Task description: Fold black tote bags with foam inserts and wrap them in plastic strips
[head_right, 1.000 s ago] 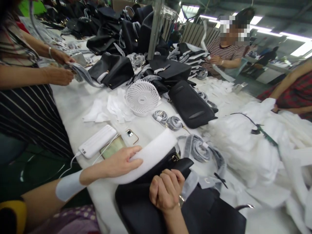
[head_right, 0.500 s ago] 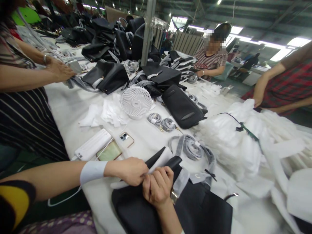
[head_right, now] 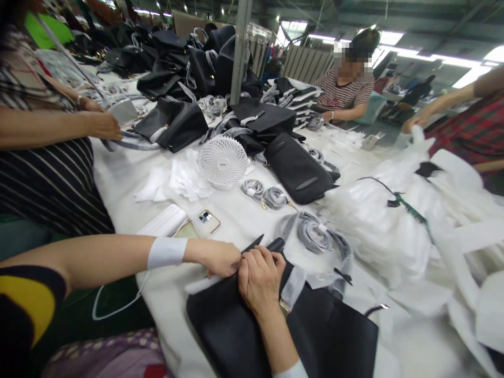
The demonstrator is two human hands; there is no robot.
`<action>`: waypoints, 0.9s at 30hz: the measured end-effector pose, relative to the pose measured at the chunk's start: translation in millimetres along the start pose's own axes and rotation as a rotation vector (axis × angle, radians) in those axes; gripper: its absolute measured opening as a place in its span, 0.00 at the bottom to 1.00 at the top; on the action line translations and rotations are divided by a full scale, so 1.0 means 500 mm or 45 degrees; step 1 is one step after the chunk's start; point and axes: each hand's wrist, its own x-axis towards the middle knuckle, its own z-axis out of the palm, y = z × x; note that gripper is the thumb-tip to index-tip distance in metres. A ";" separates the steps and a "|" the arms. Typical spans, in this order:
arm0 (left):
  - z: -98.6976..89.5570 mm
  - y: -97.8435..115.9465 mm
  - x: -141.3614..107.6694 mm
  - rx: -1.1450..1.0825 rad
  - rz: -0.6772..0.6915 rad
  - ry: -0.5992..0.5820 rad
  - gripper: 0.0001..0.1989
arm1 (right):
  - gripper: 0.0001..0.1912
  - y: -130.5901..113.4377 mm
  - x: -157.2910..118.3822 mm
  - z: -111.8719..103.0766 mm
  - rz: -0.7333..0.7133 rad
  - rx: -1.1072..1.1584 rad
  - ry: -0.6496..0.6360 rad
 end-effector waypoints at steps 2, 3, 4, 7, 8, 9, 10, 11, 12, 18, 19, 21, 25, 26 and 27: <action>-0.012 -0.007 -0.035 -0.038 -0.029 -0.153 0.07 | 0.17 0.000 0.003 0.005 -0.001 -0.013 -0.017; -0.016 -0.011 -0.054 -0.041 -0.033 -0.174 0.07 | 0.18 -0.001 0.004 0.007 -0.006 -0.011 -0.031; -0.019 -0.015 -0.072 -0.025 -0.031 -0.167 0.06 | 0.18 -0.002 0.006 0.010 -0.017 -0.003 -0.046; -0.013 -0.026 -0.120 0.071 -0.037 -0.148 0.05 | 0.17 -0.005 0.008 0.016 -0.038 0.043 -0.066; -0.008 -0.030 -0.132 0.087 -0.068 -0.145 0.08 | 0.17 -0.006 0.008 0.017 -0.034 0.055 -0.059; -0.002 -0.033 -0.142 0.077 -0.126 -0.133 0.12 | 0.17 -0.006 0.008 0.017 -0.025 0.063 -0.047; 0.005 -0.037 -0.150 0.015 -0.206 -0.129 0.15 | 0.17 -0.007 0.007 0.018 -0.015 0.066 -0.036; 0.011 -0.041 -0.155 -0.081 -0.292 -0.125 0.16 | 0.17 -0.007 0.007 0.017 -0.007 0.066 -0.031; 0.018 -0.044 -0.157 -0.192 -0.373 -0.130 0.15 | 0.17 -0.007 0.007 0.017 -0.003 0.065 -0.030; 0.041 -0.040 -0.120 -0.488 -0.625 -0.283 0.03 | 0.15 -0.009 0.006 0.019 0.000 0.070 -0.023; 0.043 -0.037 -0.109 -0.500 -0.669 -0.312 0.04 | 0.15 -0.009 0.006 0.019 -0.001 0.071 -0.014; 0.047 -0.031 -0.089 -0.521 -0.747 -0.354 0.06 | 0.15 -0.009 0.006 0.020 -0.003 0.077 0.012; 0.054 -0.023 -0.063 -0.564 -0.868 -0.333 0.06 | 0.16 -0.005 0.007 0.019 -0.011 0.124 0.082; 0.055 -0.021 -0.058 -0.579 -0.896 -0.318 0.05 | 0.16 -0.003 0.006 0.020 -0.014 0.137 0.103; 0.054 -0.020 -0.054 -0.599 -0.925 -0.308 0.05 | 0.16 -0.001 0.006 0.021 -0.019 0.146 0.123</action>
